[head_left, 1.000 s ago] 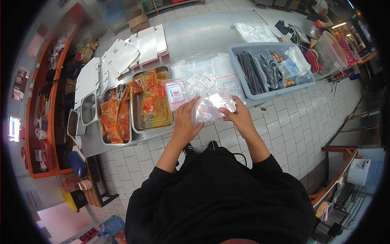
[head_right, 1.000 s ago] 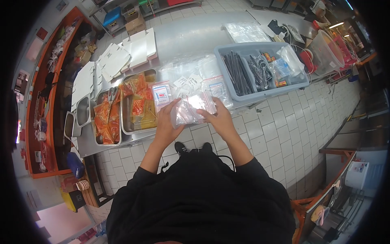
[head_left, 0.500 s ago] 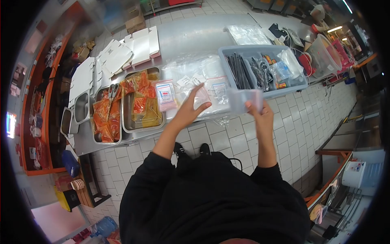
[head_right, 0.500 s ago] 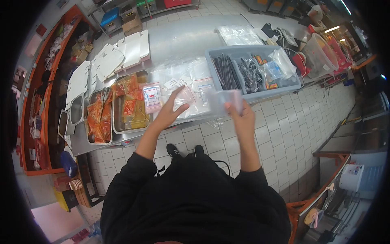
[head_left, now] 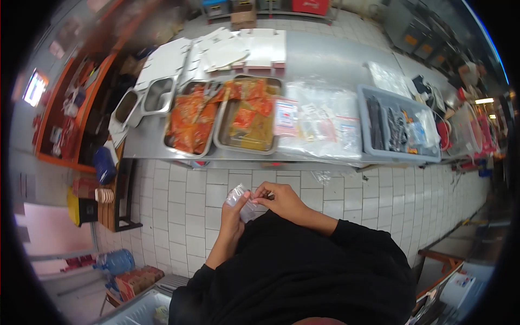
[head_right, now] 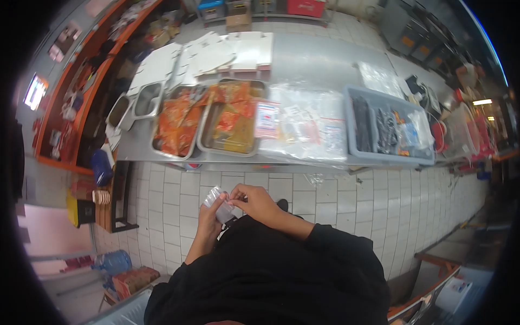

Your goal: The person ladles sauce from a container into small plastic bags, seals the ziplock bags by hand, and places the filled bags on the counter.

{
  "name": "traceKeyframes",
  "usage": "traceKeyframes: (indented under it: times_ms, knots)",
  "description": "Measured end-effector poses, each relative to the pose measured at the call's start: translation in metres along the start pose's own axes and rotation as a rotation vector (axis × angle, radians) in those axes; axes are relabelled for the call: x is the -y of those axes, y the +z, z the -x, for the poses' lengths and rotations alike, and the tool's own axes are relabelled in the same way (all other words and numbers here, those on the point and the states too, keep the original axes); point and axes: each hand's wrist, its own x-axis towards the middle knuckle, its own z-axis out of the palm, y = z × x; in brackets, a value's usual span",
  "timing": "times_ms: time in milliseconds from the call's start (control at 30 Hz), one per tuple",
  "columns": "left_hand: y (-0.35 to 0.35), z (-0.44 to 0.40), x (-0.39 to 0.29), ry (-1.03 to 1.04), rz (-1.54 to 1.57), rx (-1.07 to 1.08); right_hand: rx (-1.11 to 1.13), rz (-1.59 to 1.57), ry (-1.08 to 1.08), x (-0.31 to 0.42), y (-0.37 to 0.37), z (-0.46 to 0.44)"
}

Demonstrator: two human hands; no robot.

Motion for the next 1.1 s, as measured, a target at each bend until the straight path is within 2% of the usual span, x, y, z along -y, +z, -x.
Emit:
traceKeyframes:
  times_ms: [67, 133, 167, 233, 267, 333, 467, 533, 600, 667, 700, 733, 833, 967, 1033, 1067, 1100]
  knots:
    - [-0.026, 0.018, -0.015, 0.097, 0.036, -0.060, 0.148, -0.035, 0.046, 0.011, 0.032, -0.015]
    - [-0.055, 0.037, -0.038, 0.141, 0.064, -0.176, 0.182, 0.087, -0.174, 0.028, 0.069, -0.033]
    - [-0.076, 0.046, -0.044, 0.174, 0.080, -0.174, 0.220, 0.088, -0.194, 0.034, 0.090, -0.042]
    - [-0.115, 0.064, -0.058, 0.224, 0.090, -0.229, 0.511, -0.084, 0.090, 0.045, 0.135, -0.056]
    - [-0.135, 0.074, -0.064, 0.244, 0.102, -0.254, 0.543, -0.080, 0.079, 0.047, 0.158, -0.065]
    - [-0.178, 0.094, -0.078, 0.243, 0.188, -0.269, 0.612, -0.372, 0.131, 0.048, 0.203, -0.083]
    - [-0.238, 0.127, -0.097, 0.300, 0.218, -0.379, 0.688, -0.565, 0.154, 0.066, 0.272, -0.119]
    - [-0.261, 0.134, -0.106, 0.350, 0.309, -0.398, 0.538, -0.622, 0.081, 0.075, 0.298, -0.136]
    - [-0.279, 0.137, -0.122, 0.406, 0.380, -0.381, 0.492, -0.652, 0.017, 0.088, 0.312, -0.154]
    - [-0.301, 0.143, -0.144, 0.331, 0.377, -0.310, 0.561, -0.247, -0.308, 0.105, 0.315, -0.170]
    - [-0.308, 0.140, -0.152, 0.369, 0.333, -0.318, 0.641, -0.083, -0.437, 0.112, 0.317, -0.176]
    - [-0.310, 0.137, -0.163, 0.365, 0.335, -0.316, 0.639, -0.081, -0.433, 0.122, 0.319, -0.178]
    - [-0.302, 0.123, -0.212, 0.257, -0.246, -0.332, 0.896, 0.162, -0.484, 0.138, 0.335, -0.190]
    - [-0.322, 0.097, -0.261, 0.192, -0.439, -0.350, 0.829, 0.217, -0.628, 0.148, 0.360, -0.231]
    - [-0.339, 0.080, -0.281, 0.246, -0.470, -0.414, 0.237, 0.244, -1.048, 0.152, 0.384, -0.256]
    - [-0.347, 0.071, -0.291, 0.290, -0.495, -0.474, 0.238, 0.236, -1.058, 0.155, 0.393, -0.265]
    - [-0.356, 0.061, -0.301, 0.298, -0.500, -0.485, 0.319, 0.233, -0.883, 0.158, 0.401, -0.273]
